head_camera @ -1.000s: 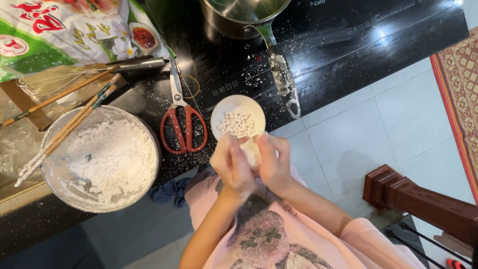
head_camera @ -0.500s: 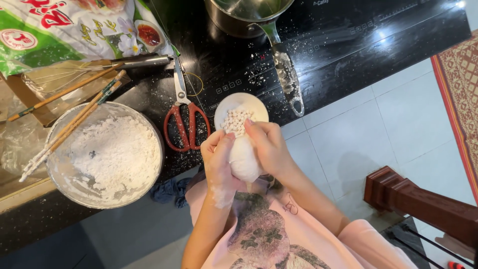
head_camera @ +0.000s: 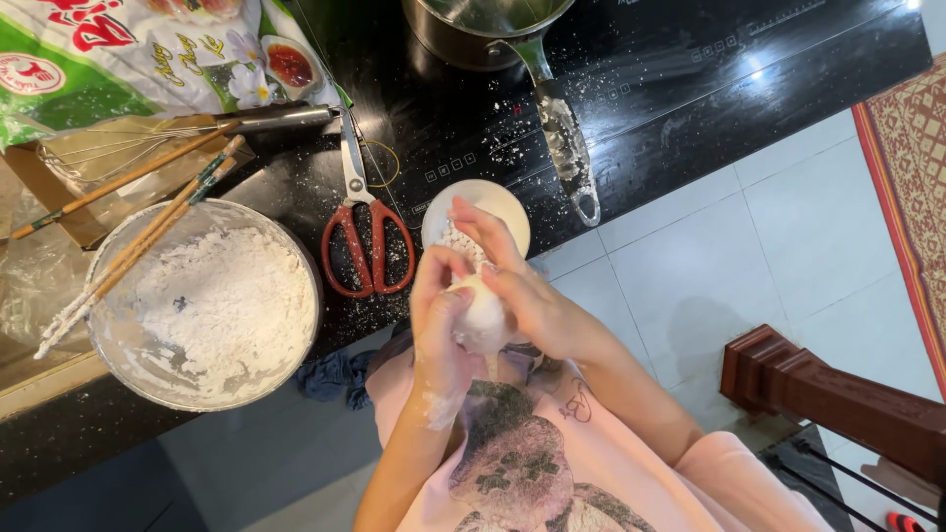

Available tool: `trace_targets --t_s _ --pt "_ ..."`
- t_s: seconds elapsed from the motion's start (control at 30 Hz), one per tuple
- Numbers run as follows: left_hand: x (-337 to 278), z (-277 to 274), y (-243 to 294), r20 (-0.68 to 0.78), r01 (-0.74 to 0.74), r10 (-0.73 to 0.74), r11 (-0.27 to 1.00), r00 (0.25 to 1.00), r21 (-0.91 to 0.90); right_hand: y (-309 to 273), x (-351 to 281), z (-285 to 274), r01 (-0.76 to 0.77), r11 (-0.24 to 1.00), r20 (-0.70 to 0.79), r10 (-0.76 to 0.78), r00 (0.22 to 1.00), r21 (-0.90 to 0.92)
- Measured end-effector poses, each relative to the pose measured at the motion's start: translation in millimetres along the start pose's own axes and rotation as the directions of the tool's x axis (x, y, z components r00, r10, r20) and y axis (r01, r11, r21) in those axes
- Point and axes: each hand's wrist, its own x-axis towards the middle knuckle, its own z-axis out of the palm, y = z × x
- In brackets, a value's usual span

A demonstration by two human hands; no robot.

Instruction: The person pinches off a piece of dough, presses small white pearls into it, and folds the dough over to roll it into a ball.

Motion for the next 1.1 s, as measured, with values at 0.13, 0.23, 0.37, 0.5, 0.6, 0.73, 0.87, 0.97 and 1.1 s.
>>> trace_targets --t_s 0.13,0.23,0.37,0.5,0.6,0.73,0.87,0.97,1.1 --pt "13.0 5.3 -5.1 0.001 -0.075 0.075 0.996 0.997 -0.052 3.1 -4.5 0.0 0.107 0.981 0.083 -0.122 0.989 0.164" --pt "17.2 14.7 -5.9 -0.09 -0.27 0.272 0.962 0.958 0.035 16.7 -9.2 2.9 0.232 0.964 0.131 -0.248 0.96 0.128" --pt "13.2 21.4 2.1 -0.008 -0.46 0.716 0.457 0.698 0.761 52.9 -12.3 14.2 0.1 0.98 -0.063 -0.09 0.994 0.173" --pt "11.6 15.3 -4.0 0.139 -0.472 0.743 0.258 0.655 0.843 63.1 -8.7 17.5 0.14 0.972 -0.322 -0.073 0.944 0.19" --pt "9.9 -9.0 -21.5 0.073 -0.509 0.593 0.613 0.802 0.604 54.0 -3.8 9.3 0.164 0.923 -0.363 -0.028 0.931 0.349" --pt "7.1 0.8 -1.2 0.09 -0.335 0.345 0.765 0.934 0.55 57.0 -1.0 -10.3 0.25 0.902 -0.453 -0.07 0.889 0.351" --pt "2.1 13.8 3.8 0.114 -0.1 0.04 0.8 0.993 0.591 42.2 1.4 -14.0 0.366 0.671 -0.407 -0.105 0.908 0.645" --pt "1.9 9.2 -3.1 0.031 -0.028 0.012 0.815 0.999 0.579 21.4 -3.4 -8.7 0.298 0.698 -0.327 -0.097 0.94 0.651" --pt "0.3 -3.7 -6.9 -0.139 -0.058 0.144 0.87 0.98 0.489 13.6 -11.7 -9.1 0.197 0.828 -0.207 -0.1 0.973 0.524"
